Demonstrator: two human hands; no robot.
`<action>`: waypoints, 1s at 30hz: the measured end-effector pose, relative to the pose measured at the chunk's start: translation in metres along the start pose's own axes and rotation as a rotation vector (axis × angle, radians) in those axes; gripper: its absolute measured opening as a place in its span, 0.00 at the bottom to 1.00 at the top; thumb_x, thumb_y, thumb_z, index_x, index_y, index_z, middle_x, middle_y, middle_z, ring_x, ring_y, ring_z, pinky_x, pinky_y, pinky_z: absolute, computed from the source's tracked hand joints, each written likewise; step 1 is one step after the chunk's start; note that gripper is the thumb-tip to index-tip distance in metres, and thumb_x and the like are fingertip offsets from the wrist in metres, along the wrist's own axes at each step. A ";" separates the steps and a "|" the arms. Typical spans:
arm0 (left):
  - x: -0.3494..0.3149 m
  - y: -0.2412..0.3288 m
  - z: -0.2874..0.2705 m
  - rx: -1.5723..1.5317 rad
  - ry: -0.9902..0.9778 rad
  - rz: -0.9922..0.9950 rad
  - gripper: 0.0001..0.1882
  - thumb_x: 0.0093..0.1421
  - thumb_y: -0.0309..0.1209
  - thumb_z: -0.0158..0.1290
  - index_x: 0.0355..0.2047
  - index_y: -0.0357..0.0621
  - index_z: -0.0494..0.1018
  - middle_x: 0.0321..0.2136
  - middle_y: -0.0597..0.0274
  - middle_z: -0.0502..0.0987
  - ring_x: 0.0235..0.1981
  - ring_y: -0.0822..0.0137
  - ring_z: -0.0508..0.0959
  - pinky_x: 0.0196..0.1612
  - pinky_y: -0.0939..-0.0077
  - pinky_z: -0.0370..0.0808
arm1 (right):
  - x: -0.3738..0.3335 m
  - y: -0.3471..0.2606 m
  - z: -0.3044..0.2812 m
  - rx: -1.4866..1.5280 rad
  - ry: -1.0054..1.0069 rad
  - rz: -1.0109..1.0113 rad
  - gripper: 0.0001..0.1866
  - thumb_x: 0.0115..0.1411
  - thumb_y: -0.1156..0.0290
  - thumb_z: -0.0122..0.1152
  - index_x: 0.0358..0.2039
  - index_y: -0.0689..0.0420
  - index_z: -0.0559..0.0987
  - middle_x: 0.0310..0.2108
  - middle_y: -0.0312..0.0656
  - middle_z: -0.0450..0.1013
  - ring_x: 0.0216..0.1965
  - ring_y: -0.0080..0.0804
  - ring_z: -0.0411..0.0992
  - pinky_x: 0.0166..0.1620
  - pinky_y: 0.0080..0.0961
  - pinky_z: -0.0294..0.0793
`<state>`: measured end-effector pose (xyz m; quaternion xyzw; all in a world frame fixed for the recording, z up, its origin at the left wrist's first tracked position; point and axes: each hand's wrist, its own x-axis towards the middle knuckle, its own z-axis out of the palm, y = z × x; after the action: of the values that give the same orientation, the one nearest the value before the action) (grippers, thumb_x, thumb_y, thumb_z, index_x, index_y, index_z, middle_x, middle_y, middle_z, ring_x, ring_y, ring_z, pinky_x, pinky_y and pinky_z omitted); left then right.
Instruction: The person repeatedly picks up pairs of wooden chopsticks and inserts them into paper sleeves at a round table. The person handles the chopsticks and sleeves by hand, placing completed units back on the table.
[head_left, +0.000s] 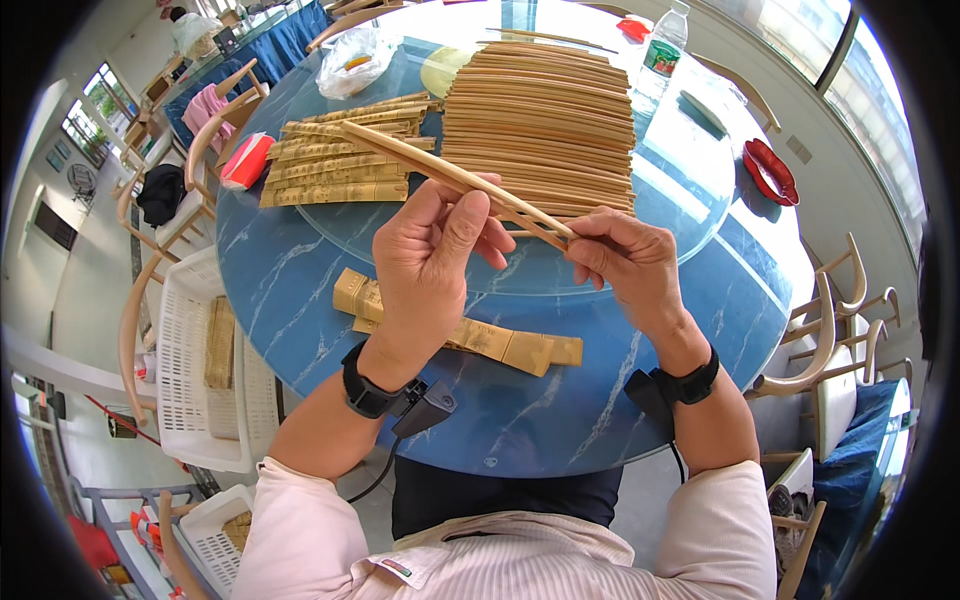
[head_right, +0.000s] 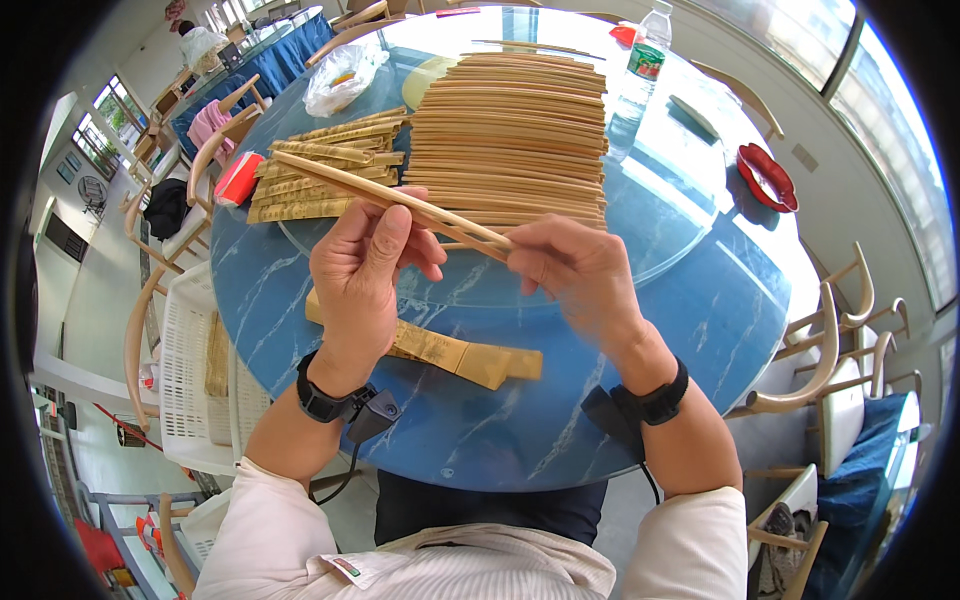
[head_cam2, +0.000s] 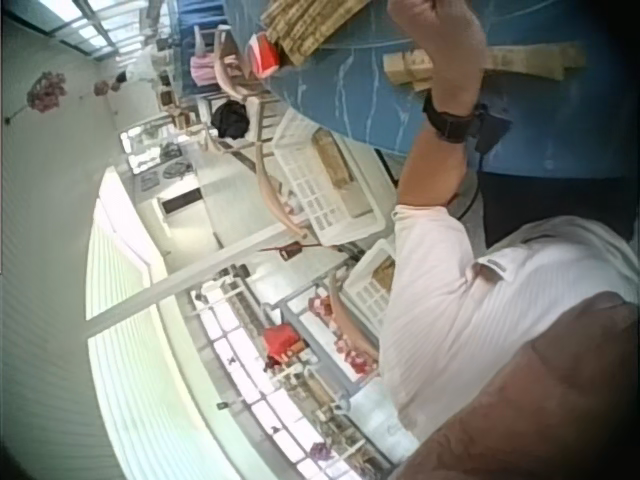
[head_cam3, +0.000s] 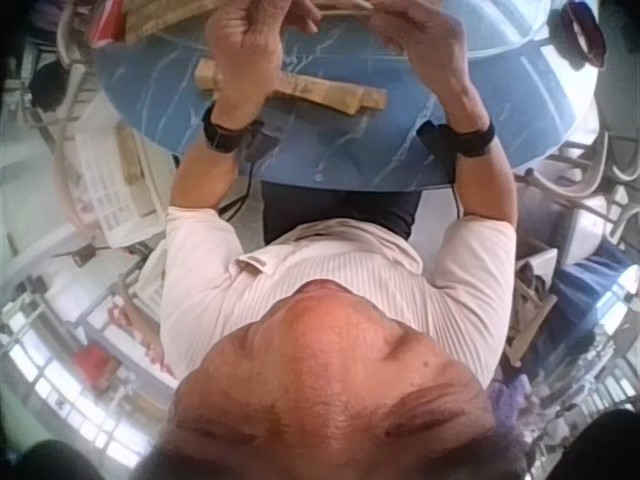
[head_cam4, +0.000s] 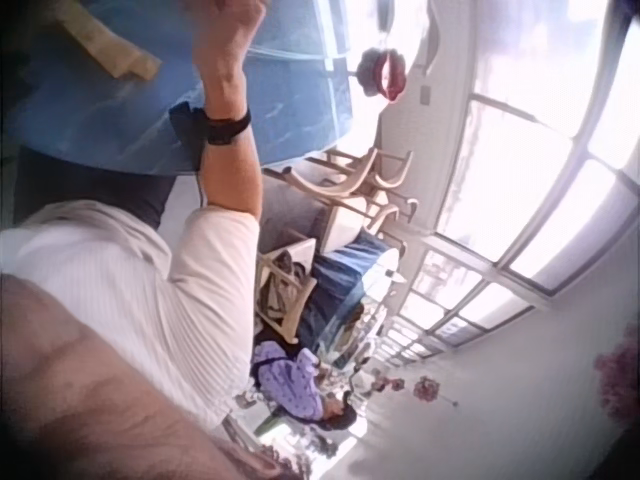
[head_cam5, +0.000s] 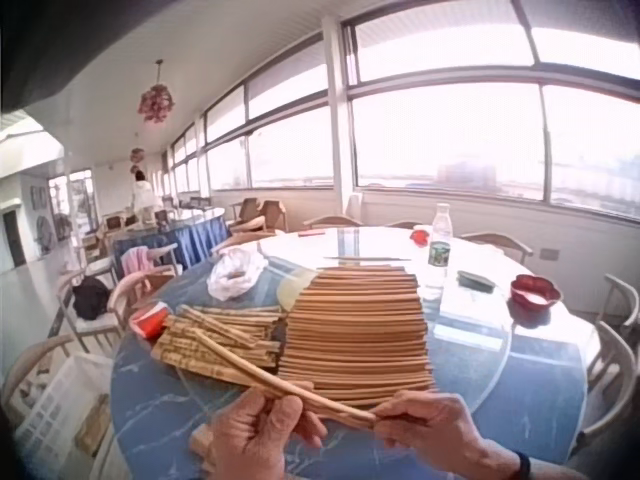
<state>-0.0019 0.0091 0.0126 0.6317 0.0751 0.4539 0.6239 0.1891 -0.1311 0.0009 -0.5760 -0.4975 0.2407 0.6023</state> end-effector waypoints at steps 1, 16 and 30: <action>-0.001 0.000 0.002 0.019 -0.024 -0.034 0.15 0.76 0.34 0.54 0.52 0.34 0.79 0.34 0.57 0.84 0.32 0.70 0.84 0.34 0.77 0.82 | -0.003 -0.004 0.005 0.004 -0.003 0.021 0.07 0.68 0.81 0.65 0.44 0.63 0.86 0.30 0.36 0.80 0.27 0.20 0.79 0.29 0.16 0.75; 0.021 -0.004 -0.013 1.106 -0.087 0.666 0.11 0.59 0.26 0.67 0.43 0.48 0.84 0.36 0.67 0.81 0.43 0.61 0.78 0.52 0.64 0.74 | 0.005 -0.009 -0.008 -0.026 -0.003 0.034 0.11 0.68 0.80 0.64 0.50 0.64 0.82 0.29 0.41 0.81 0.25 0.23 0.80 0.26 0.18 0.74; 0.030 -0.011 -0.038 0.840 -0.271 0.277 0.11 0.64 0.34 0.66 0.41 0.39 0.85 0.33 0.55 0.85 0.31 0.57 0.83 0.36 0.69 0.81 | 0.016 0.001 -0.028 0.137 0.170 0.065 0.12 0.72 0.66 0.66 0.37 0.62 0.80 0.21 0.37 0.75 0.16 0.20 0.69 0.19 0.16 0.64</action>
<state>-0.0050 0.0585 0.0107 0.8875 0.0853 0.3766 0.2514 0.2201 -0.1301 0.0090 -0.5676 -0.4083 0.2438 0.6720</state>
